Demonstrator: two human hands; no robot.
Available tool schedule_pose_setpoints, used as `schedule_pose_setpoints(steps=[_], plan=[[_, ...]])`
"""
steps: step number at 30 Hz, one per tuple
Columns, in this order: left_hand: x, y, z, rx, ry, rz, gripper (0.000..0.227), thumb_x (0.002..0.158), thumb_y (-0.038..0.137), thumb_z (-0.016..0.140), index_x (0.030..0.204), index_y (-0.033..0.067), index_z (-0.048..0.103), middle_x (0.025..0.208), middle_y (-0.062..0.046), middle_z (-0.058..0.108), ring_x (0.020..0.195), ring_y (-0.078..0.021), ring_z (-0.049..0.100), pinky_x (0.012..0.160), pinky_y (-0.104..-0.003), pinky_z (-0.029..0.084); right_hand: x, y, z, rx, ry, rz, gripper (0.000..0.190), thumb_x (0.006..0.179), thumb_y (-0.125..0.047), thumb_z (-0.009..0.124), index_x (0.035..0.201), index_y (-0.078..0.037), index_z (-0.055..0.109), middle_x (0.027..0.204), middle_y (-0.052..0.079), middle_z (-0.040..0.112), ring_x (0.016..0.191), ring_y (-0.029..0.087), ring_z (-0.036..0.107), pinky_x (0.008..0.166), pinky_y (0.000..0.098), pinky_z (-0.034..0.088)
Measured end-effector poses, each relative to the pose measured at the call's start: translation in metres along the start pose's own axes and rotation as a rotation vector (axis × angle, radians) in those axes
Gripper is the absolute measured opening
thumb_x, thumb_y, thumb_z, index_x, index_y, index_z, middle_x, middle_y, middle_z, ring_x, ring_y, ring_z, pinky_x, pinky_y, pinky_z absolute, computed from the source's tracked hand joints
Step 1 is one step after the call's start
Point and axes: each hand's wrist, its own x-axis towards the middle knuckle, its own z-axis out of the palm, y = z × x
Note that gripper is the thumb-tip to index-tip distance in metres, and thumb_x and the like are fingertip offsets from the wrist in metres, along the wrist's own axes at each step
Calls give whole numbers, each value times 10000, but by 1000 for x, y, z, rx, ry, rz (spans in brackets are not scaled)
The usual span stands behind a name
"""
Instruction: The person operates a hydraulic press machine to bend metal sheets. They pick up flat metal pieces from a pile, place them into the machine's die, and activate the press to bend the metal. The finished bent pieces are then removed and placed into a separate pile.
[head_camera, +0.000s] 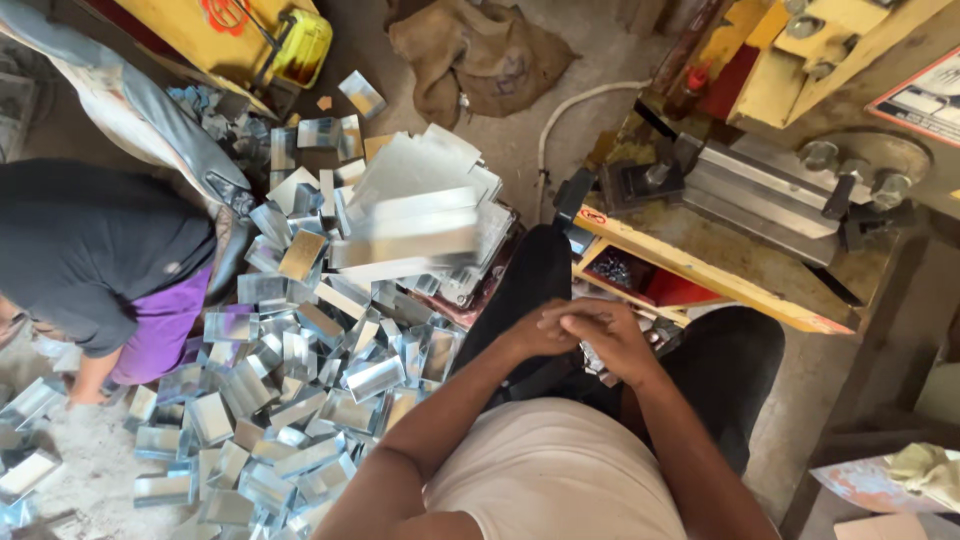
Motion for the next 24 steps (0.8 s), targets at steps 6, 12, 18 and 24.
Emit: schedule_pose_setpoints(steps=[6, 12, 18, 24], plan=[[28, -68, -99, 483, 524, -479, 191, 847, 135, 658, 991, 30, 727, 1051, -253, 708, 987, -441, 663, 858, -531, 524, -11, -3, -15, 118, 250, 60, 299, 999, -110, 595, 1213, 73, 697, 1021, 184, 768, 904, 211, 699, 840, 352, 581], [-45, -157, -240, 1146, 644, -861, 825, 977, 567, 499, 1577, 31, 314, 1611, -172, 389, 1454, -390, 352, 1135, -712, 60, -53, 31, -38, 330, 417, 78, 330, 1000, -159, 602, 1228, 73, 656, 1031, 165, 744, 893, 224, 694, 841, 356, 569], [-94, -165, -296, 1030, 575, -1131, 897, 1035, 708, 485, 1398, -112, 472, 1436, -310, 495, 1393, -485, 406, 1071, -848, 14, -91, 51, -47, 419, 580, 119, 346, 987, -178, 614, 1229, 65, 658, 1009, 159, 743, 877, 210, 700, 822, 343, 573], [-83, -108, -316, 1200, 634, -961, 635, 957, 564, 750, 1116, -43, 653, 1082, -262, 681, 987, -491, 648, 801, -647, 469, -100, 49, -52, 400, 581, 162, 340, 994, -215, 621, 1235, 19, 677, 998, 124, 751, 846, 171, 682, 798, 315, 565]])
